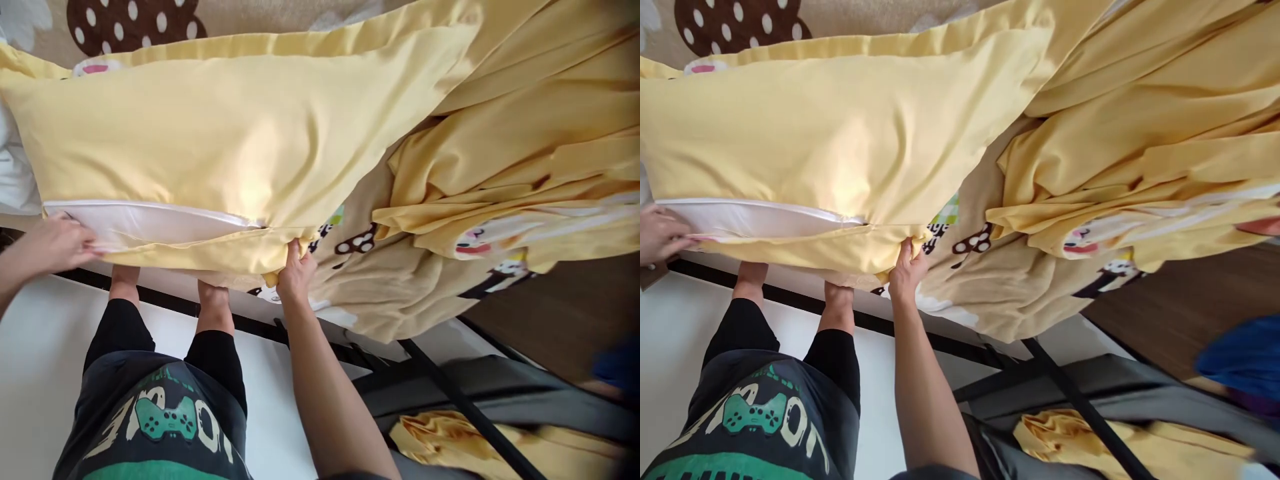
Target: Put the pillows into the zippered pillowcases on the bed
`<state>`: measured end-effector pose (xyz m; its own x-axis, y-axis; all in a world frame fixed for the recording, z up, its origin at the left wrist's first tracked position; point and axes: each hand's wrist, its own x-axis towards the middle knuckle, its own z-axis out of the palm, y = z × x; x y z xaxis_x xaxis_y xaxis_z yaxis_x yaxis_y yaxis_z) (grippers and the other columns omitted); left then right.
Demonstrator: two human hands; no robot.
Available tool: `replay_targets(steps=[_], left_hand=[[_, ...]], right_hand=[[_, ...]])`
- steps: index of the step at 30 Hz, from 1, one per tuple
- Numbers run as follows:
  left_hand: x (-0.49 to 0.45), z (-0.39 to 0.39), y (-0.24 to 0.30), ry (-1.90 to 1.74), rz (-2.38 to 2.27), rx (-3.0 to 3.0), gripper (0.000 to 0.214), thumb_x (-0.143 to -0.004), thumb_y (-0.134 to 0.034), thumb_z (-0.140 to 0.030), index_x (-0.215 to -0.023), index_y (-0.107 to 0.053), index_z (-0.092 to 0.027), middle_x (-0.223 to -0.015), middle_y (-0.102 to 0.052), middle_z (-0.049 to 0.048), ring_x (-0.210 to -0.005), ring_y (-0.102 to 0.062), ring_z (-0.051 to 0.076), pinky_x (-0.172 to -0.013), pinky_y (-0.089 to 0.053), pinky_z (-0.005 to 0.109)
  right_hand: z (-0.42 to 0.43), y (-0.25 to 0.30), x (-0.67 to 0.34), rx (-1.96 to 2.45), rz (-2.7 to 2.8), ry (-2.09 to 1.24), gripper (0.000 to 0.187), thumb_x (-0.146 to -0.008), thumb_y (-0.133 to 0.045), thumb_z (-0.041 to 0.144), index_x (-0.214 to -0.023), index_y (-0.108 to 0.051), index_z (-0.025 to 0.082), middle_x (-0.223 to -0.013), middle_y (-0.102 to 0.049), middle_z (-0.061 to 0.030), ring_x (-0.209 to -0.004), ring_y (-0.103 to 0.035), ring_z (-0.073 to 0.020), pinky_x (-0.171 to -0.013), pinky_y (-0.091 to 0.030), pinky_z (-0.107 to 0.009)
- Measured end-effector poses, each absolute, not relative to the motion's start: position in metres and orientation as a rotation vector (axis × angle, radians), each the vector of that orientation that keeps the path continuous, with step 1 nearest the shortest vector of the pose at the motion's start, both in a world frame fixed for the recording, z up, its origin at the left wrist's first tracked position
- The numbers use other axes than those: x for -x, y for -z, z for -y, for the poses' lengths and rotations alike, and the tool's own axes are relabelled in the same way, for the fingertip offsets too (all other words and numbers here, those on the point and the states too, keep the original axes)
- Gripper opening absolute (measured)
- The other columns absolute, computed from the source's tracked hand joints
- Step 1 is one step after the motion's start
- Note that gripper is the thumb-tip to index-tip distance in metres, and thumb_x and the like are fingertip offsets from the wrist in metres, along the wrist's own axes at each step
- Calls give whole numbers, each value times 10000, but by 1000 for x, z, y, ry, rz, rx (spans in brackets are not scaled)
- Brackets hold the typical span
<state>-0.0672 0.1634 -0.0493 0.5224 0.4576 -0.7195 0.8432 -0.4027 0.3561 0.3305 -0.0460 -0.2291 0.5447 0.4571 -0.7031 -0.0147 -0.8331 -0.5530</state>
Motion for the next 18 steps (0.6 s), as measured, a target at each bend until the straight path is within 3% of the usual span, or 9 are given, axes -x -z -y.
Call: replay_targets(steps=[2,4,8,11,14,18], left_hand=[[95,-179,33,608,-1071,-2087,536,-931,-370,-589,-626,-639,-240,-592,-642,-26,-549,-538,142,-674,-417,330],[98,-190,15,458,-1166,-2099,455,-933,-440,-532,-639,-647,-254,-603,-625,-39,-572,-533,128,-632,-407,304],[78,-191,-3,232,-1261,-1996,367,-928,-498,-489,-695,-656,-252,-821,-665,-7,-788,-597,152,-707,-447,294],[81,-184,17,291,-1248,-1921,452,-953,-429,-521,-671,-634,-234,-650,-609,-13,-649,-571,131,-631,-435,274],[106,-176,48,397,-1248,-2061,522,-957,-335,-561,-670,-634,-244,-537,-550,-17,-500,-458,130,-607,-387,314],[151,-171,75,501,-1102,-2261,436,-922,-375,-564,-855,-696,-277,-794,-724,20,-702,-610,186,-822,-384,407]], right_hand=[[48,224,-331,2480,484,-1015,592,-843,-409,726,-881,-622,175,-787,-642,-79,-755,-587,-228,-676,-447,-350],[57,217,-344,2709,661,-904,596,-866,-335,717,-721,-586,197,-664,-581,-66,-682,-531,-222,-643,-386,-351],[69,206,-379,2897,787,-951,601,-864,-270,719,-569,-475,238,-546,-500,-66,-603,-445,-215,-609,-310,-366],[62,202,-393,2887,798,-1032,622,-786,-347,804,-520,-438,250,-494,-466,-55,-590,-454,-219,-606,-323,-370],[45,203,-393,2717,697,-1189,698,-744,-315,876,-650,-541,222,-607,-580,-72,-661,-558,-231,-636,-395,-363],[8,221,-365,2308,427,-1309,804,-755,-223,902,-993,-590,227,-836,-657,-71,-788,-639,-233,-663,-472,-366]])
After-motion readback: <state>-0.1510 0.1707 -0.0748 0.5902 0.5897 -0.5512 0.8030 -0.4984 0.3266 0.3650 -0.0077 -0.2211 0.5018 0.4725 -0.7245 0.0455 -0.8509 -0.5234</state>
